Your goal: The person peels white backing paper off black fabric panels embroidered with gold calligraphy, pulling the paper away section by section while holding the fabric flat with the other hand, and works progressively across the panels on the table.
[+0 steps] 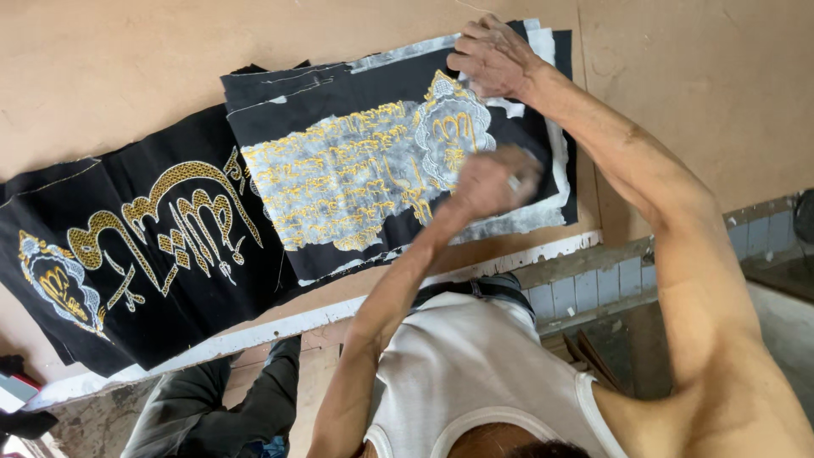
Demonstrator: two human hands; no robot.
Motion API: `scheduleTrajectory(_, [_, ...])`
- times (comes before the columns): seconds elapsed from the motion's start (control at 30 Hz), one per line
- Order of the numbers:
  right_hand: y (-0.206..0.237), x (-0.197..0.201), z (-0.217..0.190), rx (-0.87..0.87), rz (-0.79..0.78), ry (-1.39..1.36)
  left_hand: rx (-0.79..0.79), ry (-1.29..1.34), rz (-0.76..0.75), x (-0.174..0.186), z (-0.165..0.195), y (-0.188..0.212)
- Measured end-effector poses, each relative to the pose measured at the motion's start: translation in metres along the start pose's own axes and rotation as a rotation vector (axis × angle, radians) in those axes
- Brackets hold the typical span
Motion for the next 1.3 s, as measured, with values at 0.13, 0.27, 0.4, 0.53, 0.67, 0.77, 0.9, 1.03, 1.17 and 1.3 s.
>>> scheduleTrajectory(0.13, [0.008,-0.009,-0.006,-0.042,0.151,-0.028,0.168,-0.549,0.198,0.046,-0.094,-0.02])
scheduleTrajectory(0.27, [0.028,-0.021,-0.024,-0.112,0.139,0.015,0.18,-0.733,0.028,0.046,-0.131,-0.025])
scheduleTrajectory(0.4, [0.074,-0.027,-0.031,-0.169,0.009,-0.186,0.156,-0.778,0.049,0.036,-0.124,-0.021])
scheduleTrajectory(0.53, [0.124,-0.019,-0.066,-0.322,-0.542,-0.359,0.131,-0.729,0.091,0.04,-0.127,-0.024])
scheduleTrajectory(0.67, [0.161,0.011,-0.11,-0.407,-0.614,-0.97,0.133,-0.647,0.143,0.046,-0.132,-0.018])
scheduleTrajectory(0.77, [0.173,0.026,-0.117,-0.844,-0.322,-1.193,0.137,-0.406,0.284,0.045,-0.121,-0.003])
scheduleTrajectory(0.9, [0.153,0.018,-0.108,-1.087,0.175,-0.939,0.232,-0.385,0.094,0.031,-0.092,0.013])
scheduleTrajectory(1.03, [0.107,-0.007,-0.099,-0.869,0.424,-0.681,0.081,-0.5,0.098,0.027,-0.076,0.011])
scheduleTrajectory(1.17, [0.082,-0.018,-0.092,-0.911,0.383,-0.62,0.116,-0.484,0.056,0.026,-0.076,0.009])
scheduleTrajectory(1.3, [0.097,-0.017,-0.103,-0.858,0.371,-0.562,0.12,-0.591,0.049,0.021,-0.076,0.01])
Point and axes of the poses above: each hand's wrist, its own y-axis away from the middle knuckle, its own x-axis out of the back of the hand, z = x × y, the point moved 1 cm from there along -y, towards the middle knuckle, and after that the axes turned 6 degrees about -x, right-handed, at the moved point
